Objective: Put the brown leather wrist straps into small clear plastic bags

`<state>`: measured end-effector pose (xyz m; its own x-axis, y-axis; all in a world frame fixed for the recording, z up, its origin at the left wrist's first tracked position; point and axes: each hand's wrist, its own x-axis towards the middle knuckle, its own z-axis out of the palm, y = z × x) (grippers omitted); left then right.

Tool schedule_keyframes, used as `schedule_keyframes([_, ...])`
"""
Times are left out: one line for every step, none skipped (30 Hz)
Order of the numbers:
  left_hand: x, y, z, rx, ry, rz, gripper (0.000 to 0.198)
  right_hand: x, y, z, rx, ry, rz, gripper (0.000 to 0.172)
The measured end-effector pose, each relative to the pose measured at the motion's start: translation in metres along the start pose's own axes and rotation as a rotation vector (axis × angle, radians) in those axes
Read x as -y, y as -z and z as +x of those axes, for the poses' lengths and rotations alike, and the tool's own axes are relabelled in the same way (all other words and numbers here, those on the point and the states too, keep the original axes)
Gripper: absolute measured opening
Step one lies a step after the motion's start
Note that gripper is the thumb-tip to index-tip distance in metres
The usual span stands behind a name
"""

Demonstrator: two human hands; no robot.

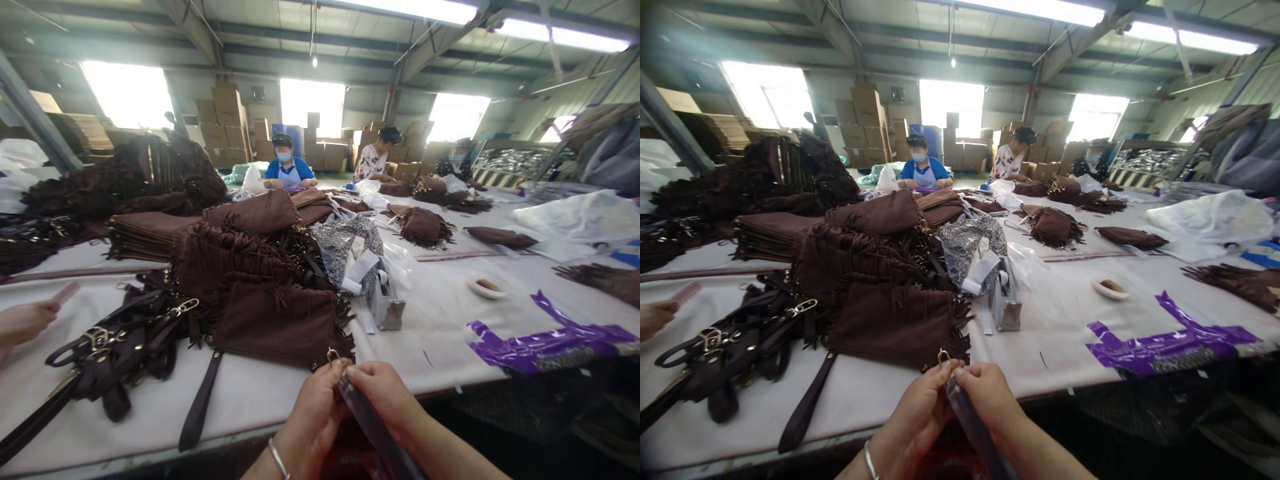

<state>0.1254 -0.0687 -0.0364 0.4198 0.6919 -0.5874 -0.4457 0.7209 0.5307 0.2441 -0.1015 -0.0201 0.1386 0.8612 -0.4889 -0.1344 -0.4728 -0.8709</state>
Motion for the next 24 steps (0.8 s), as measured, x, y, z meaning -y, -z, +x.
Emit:
schedule_keyframes([-0.001, 0.001, -0.003, 0.013, -0.012, 0.006, 0.017, 0.001, -0.002, 0.003, 0.004, 0.006, 0.015, 0.039])
schedule_keyframes([-0.003, 0.002, -0.007, 0.025, -0.028, 0.009, 0.017, 0.001, -0.004, 0.005, 0.01, 0.005, 0.027, 0.038])
schedule_keyframes([-0.005, 0.003, -0.013, 0.04, -0.043, 0.013, 0.017, 0.0, -0.005, 0.006, 0.015, -0.001, 0.037, 0.038])
schedule_keyframes([-0.008, 0.005, -0.018, 0.062, -0.052, 0.023, 0.019, -0.001, -0.005, 0.007, 0.012, -0.013, 0.045, 0.037])
schedule_keyframes([-0.011, 0.006, -0.024, 0.085, -0.058, 0.042, 0.021, -0.002, -0.006, 0.006, 0.011, -0.028, 0.052, 0.036])
schedule_keyframes([-0.014, 0.008, -0.028, 0.099, -0.059, 0.075, 0.023, -0.003, -0.006, 0.006, 0.008, -0.041, 0.054, 0.035])
schedule_keyframes([-0.016, 0.01, -0.032, 0.096, -0.058, 0.125, 0.027, -0.004, -0.006, 0.006, 0.002, -0.049, 0.048, 0.034])
schedule_keyframes([-0.017, 0.011, -0.035, 0.072, -0.055, 0.186, 0.03, -0.004, -0.007, 0.006, -0.006, -0.05, 0.031, 0.034])
schedule_keyframes([-0.018, 0.013, -0.036, 0.024, -0.058, 0.252, 0.033, -0.004, -0.007, 0.007, -0.015, -0.042, -0.001, 0.033])
schedule_keyframes([-0.017, 0.014, -0.035, -0.032, -0.064, 0.318, 0.035, -0.003, -0.009, 0.009, -0.024, -0.022, -0.045, 0.032])
schedule_keyframes([-0.017, 0.016, -0.034, -0.085, -0.074, 0.378, 0.037, -0.002, -0.01, 0.012, -0.035, 0.013, -0.096, 0.03])
schedule_keyframes([-0.015, 0.017, -0.031, -0.121, -0.082, 0.427, 0.037, -0.001, -0.012, 0.015, -0.047, 0.053, -0.153, 0.028])
schedule_keyframes([-0.014, 0.019, -0.028, -0.143, -0.091, 0.46, 0.037, 0.001, -0.013, 0.018, -0.052, 0.091, -0.21, 0.026])
schedule_keyframes([-0.012, 0.021, -0.025, -0.153, -0.093, 0.48, 0.037, 0.003, -0.015, 0.02, -0.048, 0.122, -0.265, 0.025])
schedule_keyframes([-0.011, 0.024, -0.022, -0.164, -0.099, 0.499, 0.035, 0.005, -0.018, 0.023, -0.035, 0.14, -0.315, 0.026])
schedule_keyframes([-0.01, 0.027, -0.02, -0.177, -0.117, 0.525, 0.034, 0.008, -0.02, 0.024, -0.011, 0.144, -0.355, 0.027])
schedule_keyframes([-0.01, 0.03, -0.019, -0.196, -0.155, 0.561, 0.031, 0.01, -0.022, 0.024, 0.018, 0.136, -0.385, 0.029])
schedule_keyframes([-0.01, 0.033, -0.018, -0.217, -0.209, 0.602, 0.028, 0.011, -0.024, 0.024, 0.047, 0.128, -0.404, 0.029])
schedule_keyframes([-0.011, 0.036, -0.018, -0.237, -0.274, 0.636, 0.023, 0.012, -0.025, 0.022, 0.071, 0.124, -0.41, 0.028])
schedule_keyframes([-0.012, 0.038, -0.018, -0.25, -0.339, 0.65, 0.017, 0.012, -0.026, 0.021, 0.085, 0.12, -0.405, 0.026])
schedule_keyframes([-0.014, 0.04, -0.019, -0.249, -0.392, 0.634, 0.011, 0.011, -0.026, 0.019, 0.093, 0.114, -0.392, 0.025])
schedule_keyframes([-0.016, 0.041, -0.02, -0.232, -0.421, 0.595, 0.012, 0.009, -0.025, 0.017, 0.09, 0.113, -0.377, 0.025])
schedule_keyframes([-0.019, 0.041, -0.021, -0.209, -0.43, 0.549, 0.021, 0.006, -0.024, 0.016, 0.079, 0.114, -0.364, 0.026])
schedule_keyframes([-0.021, 0.04, -0.021, -0.179, -0.424, 0.51, 0.028, 0.002, -0.022, 0.016, 0.063, 0.117, -0.356, 0.027])
